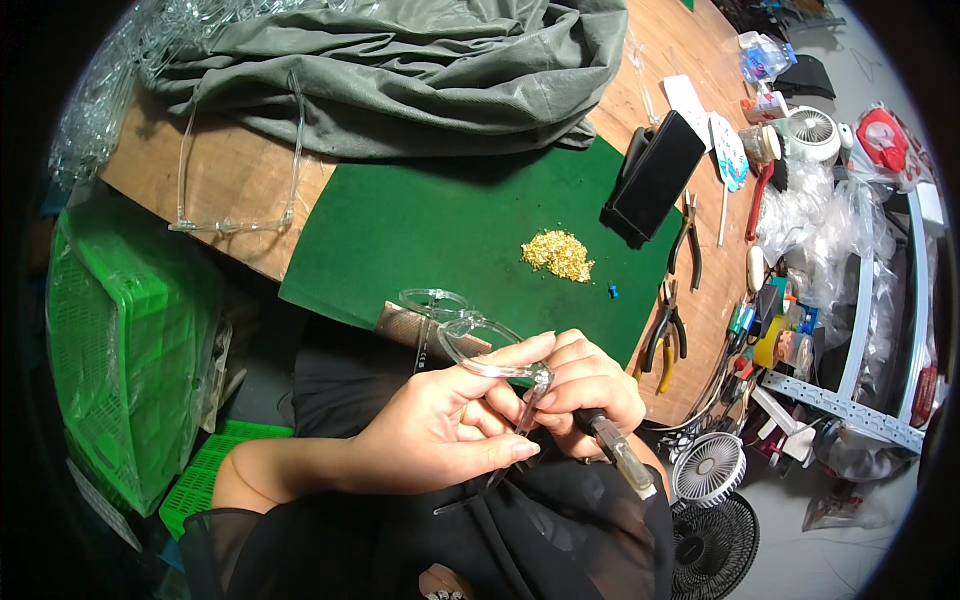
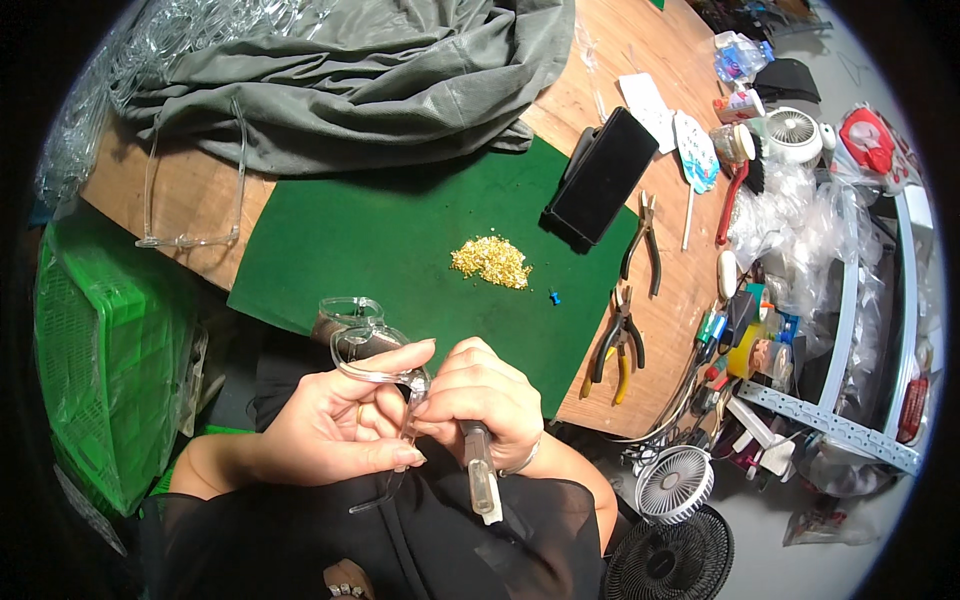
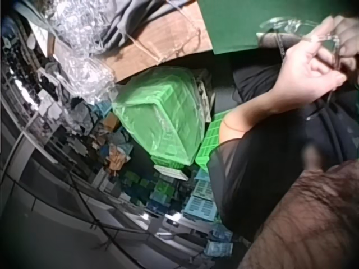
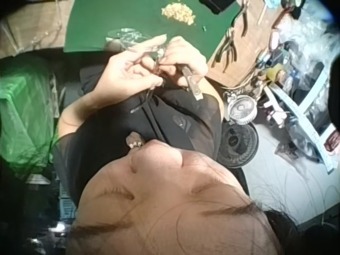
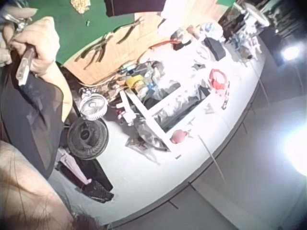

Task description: The person assembles clear eyeglass frames by inserting small metal screws into the hinge areas using a screwdriver. They handle multiple frames one at a time, tighten the screws, and place the finished frames into a green basket.

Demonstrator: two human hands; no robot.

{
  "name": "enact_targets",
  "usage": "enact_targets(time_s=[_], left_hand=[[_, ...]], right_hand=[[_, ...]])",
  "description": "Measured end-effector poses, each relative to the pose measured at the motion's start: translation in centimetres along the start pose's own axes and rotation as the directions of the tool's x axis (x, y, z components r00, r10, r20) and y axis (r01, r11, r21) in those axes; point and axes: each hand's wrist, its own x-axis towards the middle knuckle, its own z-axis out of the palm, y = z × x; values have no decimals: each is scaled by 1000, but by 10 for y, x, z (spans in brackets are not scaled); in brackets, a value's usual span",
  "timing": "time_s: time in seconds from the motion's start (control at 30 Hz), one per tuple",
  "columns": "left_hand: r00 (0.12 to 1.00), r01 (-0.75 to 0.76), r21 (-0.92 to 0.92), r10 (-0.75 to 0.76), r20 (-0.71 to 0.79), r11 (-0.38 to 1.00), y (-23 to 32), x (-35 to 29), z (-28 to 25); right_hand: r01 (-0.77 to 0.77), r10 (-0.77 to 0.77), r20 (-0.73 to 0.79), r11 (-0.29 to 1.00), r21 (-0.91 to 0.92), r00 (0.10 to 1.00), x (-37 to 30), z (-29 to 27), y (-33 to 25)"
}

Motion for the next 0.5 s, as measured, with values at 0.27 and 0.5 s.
enact_targets(time_s=[0.27, 0.5], left_hand=[[1000, 16, 38, -16, -14, 999, 1, -1, -1], [1000, -18, -26, 18, 18, 999, -3, -1, -5]], right_hand=[[-24, 25, -41, 999, 25, 999, -3, 5, 2], [-81, 81, -4, 995, 67, 997, -1, 4, -1]])
